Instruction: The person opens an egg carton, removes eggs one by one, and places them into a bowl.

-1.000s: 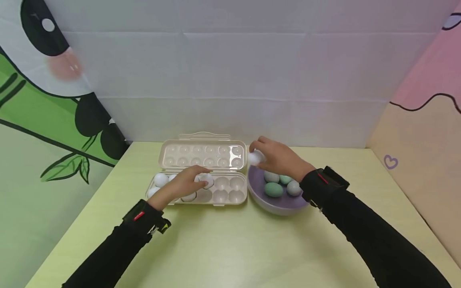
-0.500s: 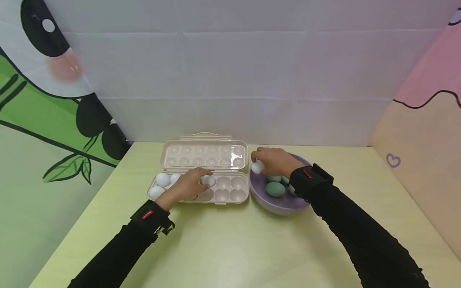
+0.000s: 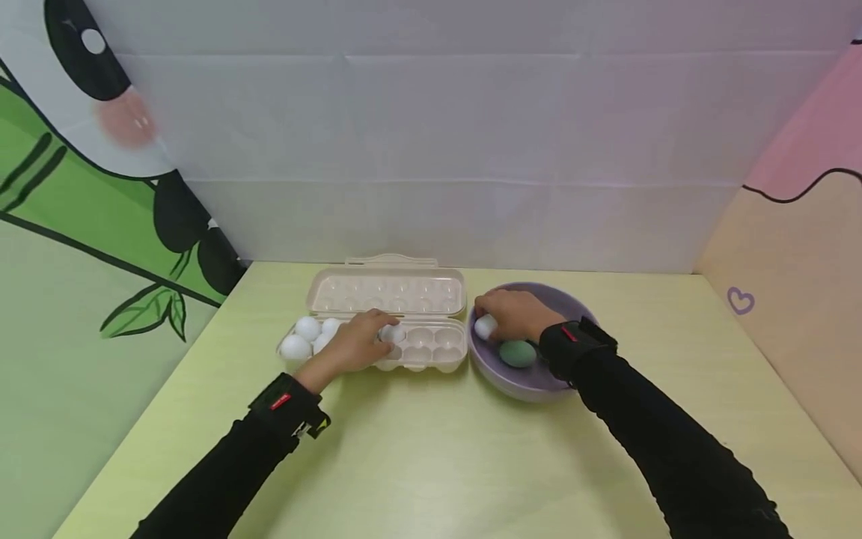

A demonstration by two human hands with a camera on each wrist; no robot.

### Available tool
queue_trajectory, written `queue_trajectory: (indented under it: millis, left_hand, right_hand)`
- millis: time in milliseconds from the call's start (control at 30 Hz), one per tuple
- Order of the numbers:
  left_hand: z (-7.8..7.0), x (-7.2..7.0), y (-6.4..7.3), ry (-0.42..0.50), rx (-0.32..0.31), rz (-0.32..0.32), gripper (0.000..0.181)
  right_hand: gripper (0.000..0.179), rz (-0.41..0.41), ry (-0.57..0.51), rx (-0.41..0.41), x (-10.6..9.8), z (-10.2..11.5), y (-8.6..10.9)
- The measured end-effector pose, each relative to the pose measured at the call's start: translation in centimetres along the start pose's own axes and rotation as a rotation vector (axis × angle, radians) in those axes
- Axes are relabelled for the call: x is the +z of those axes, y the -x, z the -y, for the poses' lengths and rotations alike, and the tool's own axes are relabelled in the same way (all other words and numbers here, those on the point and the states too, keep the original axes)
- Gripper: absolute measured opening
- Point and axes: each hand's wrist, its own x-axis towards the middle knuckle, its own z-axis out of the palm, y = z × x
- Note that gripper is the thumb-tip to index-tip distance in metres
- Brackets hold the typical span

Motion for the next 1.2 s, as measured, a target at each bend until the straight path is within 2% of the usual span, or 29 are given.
queue_trajectory:
  millis: [133, 300, 500, 600, 767, 1033, 1200]
  left_hand:
    - [-0.1, 0.1, -0.2, -0.008, -0.013, 0.002, 0.041]
    - [-0.3, 0.1, -0.8, -0.024, -0.031, 0.022, 0.040]
    - [-0.8, 0.0, -1.9, -0.075, -0.083, 0.053, 0.041]
    - [-1.1, 0.0, -2.3, -0.110, -0.107, 0.063, 0.036]
    - [-1.3, 0.4, -2.6, -0.158, -0.131, 0.055, 0.027]
    - [-1.1, 1.4, -2.8, -0.163, -0.127, 0.018, 0.036]
    - [-1.4, 1.4, -2.6, -0.179, -0.102, -0.045, 0.046]
  right_hand:
    - [0.036, 0.018, -0.056, 0.025, 0.5, -0.1, 0.2]
    - [0.032, 0.080, -0.115, 0.031, 0.6, 0.0, 0.3]
    - [0.033, 0.129, -0.110, 0.036, 0.9, 0.3, 0.4]
    - [0.034, 0.150, -0.094, 0.043, 1.1, 0.3, 0.3]
    - [0.033, 0.170, -0.098, 0.048, 1.4, 0.5, 0.4]
    - [0.038, 0.167, -0.152, 0.020, 1.1, 0.1, 1.7]
    - [0.038, 0.110, -0.181, 0.004, 0.0, -0.5, 2.5]
